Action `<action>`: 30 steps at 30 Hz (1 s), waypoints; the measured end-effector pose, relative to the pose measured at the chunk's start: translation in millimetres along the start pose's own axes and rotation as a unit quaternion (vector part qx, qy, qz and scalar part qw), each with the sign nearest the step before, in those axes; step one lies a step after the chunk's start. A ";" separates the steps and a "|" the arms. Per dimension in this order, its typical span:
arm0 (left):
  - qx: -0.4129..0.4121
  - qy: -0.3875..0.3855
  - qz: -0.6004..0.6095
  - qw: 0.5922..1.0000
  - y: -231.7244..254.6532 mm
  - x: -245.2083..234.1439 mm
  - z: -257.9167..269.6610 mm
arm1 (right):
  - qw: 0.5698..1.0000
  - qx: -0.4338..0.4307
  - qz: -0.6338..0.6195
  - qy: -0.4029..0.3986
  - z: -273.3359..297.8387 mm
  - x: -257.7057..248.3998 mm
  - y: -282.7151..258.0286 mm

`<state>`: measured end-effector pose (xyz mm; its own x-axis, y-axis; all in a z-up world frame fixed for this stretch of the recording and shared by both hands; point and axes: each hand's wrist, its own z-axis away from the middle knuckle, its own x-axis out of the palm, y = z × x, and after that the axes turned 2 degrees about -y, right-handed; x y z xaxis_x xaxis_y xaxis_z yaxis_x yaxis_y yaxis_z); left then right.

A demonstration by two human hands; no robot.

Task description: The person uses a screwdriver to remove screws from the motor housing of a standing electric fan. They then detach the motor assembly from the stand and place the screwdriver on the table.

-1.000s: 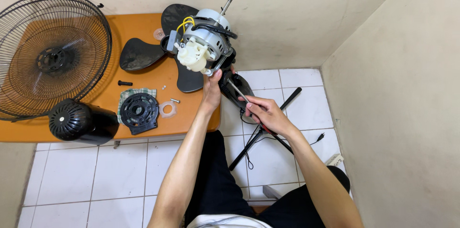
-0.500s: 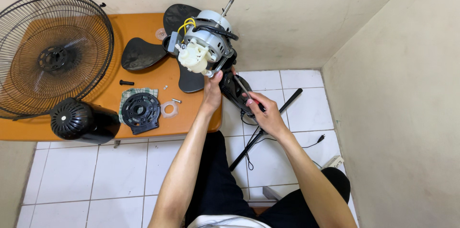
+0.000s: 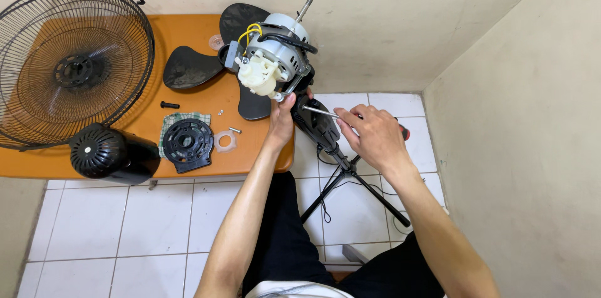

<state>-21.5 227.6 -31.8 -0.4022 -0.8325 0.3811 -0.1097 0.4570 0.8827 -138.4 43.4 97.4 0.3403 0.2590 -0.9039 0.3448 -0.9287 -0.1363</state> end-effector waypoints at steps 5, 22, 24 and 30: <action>-0.011 -0.005 -0.007 1.000 2.1 4.9 -1.0 | 0.988 -0.073 0.137 0.025 -13.2 -23.1 1.1; 0.007 0.040 -0.045 0.998 -22.5 11.0 -2.1 | 0.913 -0.226 0.340 -0.026 -75.4 -60.7 8.4; 0.000 0.042 -0.039 0.998 -24.5 11.1 -3.0 | 0.919 -0.231 0.319 -0.015 -81.9 -55.7 17.8; 0.019 0.032 -0.057 0.998 -26.9 8.9 -2.5 | 0.945 -0.226 0.233 -0.024 -89.5 -36.2 46.7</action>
<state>-19.9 207.2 -51.4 -0.3262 -0.8977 0.2961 -0.1872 0.3684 0.9106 -56.3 14.4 160.1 0.5114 -0.1736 -0.8417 0.5090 -0.7279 0.4594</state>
